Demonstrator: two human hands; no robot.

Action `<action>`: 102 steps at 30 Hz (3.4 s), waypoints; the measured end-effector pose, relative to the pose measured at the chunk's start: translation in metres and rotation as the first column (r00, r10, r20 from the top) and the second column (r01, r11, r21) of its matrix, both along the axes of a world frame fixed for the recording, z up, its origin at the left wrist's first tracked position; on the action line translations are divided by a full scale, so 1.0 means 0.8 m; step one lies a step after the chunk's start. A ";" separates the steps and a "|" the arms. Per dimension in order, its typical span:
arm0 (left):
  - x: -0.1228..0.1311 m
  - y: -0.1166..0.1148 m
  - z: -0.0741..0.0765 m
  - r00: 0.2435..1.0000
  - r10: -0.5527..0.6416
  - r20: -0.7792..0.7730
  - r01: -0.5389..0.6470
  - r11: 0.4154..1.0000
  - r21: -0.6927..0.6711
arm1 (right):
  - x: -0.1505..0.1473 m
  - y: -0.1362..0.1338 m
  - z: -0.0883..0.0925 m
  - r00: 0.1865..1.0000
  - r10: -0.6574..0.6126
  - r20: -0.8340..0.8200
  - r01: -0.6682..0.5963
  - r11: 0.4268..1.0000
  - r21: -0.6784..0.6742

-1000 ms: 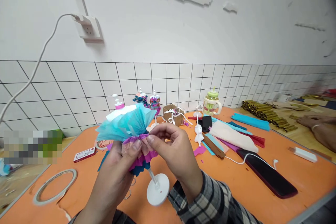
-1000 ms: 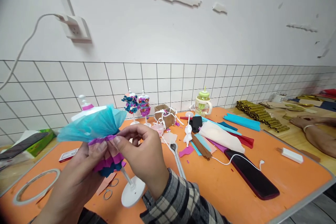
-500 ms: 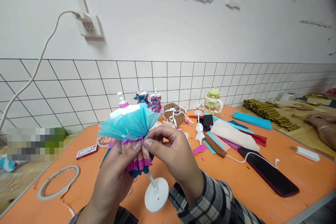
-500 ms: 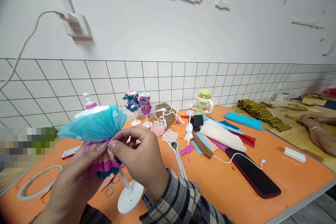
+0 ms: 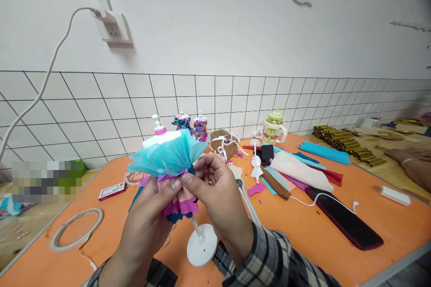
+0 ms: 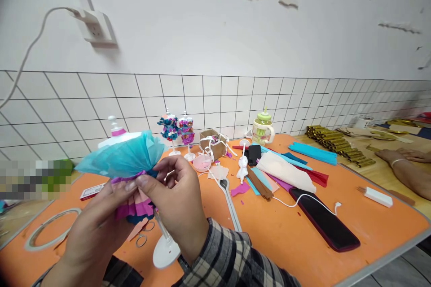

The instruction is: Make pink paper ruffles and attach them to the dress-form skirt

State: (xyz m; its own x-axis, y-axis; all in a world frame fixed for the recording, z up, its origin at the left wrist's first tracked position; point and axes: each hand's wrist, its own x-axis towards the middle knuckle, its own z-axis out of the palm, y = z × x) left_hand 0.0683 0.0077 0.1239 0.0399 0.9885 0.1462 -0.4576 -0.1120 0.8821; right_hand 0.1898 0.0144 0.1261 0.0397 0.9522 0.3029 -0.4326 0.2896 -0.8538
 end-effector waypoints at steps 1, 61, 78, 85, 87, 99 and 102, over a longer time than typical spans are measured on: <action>0.000 0.001 0.001 1.000 -0.010 0.011 0.010 1.000 -0.005 | -0.001 0.000 -0.001 1.000 -0.010 -0.018 0.010 1.000 0.002; -0.015 0.002 0.017 0.938 -0.342 0.057 0.345 0.937 -0.054 | 0.042 0.019 0.011 0.981 0.002 0.196 -0.030 0.989 0.143; -0.035 0.015 0.023 0.911 -0.393 0.127 0.400 0.916 -0.036 | 0.055 0.014 0.016 0.738 -0.083 0.670 -0.048 0.983 0.175; -0.037 0.017 0.018 0.913 -0.406 0.047 0.407 0.914 0.000 | 0.048 0.015 0.010 0.756 -0.190 0.627 0.050 0.971 0.235; -0.038 0.015 0.015 0.902 -0.432 0.025 0.432 0.901 -0.017 | 0.046 0.016 0.009 0.749 -0.189 0.635 0.060 0.974 0.219; -0.041 0.024 0.020 0.925 -0.378 -0.028 0.379 0.925 0.028 | 0.043 0.014 0.010 0.726 -0.087 0.682 -0.011 0.990 0.137; -0.048 0.024 0.020 0.919 -0.389 -0.060 0.392 0.920 0.035 | 0.043 0.014 0.009 0.708 -0.107 0.698 0.006 0.989 0.146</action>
State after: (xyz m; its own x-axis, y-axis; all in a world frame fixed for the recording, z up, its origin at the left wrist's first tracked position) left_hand 0.0302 0.0267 0.1396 0.4298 0.8853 0.1776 -0.4277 0.0264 0.9035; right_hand 0.2238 0.0259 0.1337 -0.1804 0.9075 0.3794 0.2987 0.4180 -0.8579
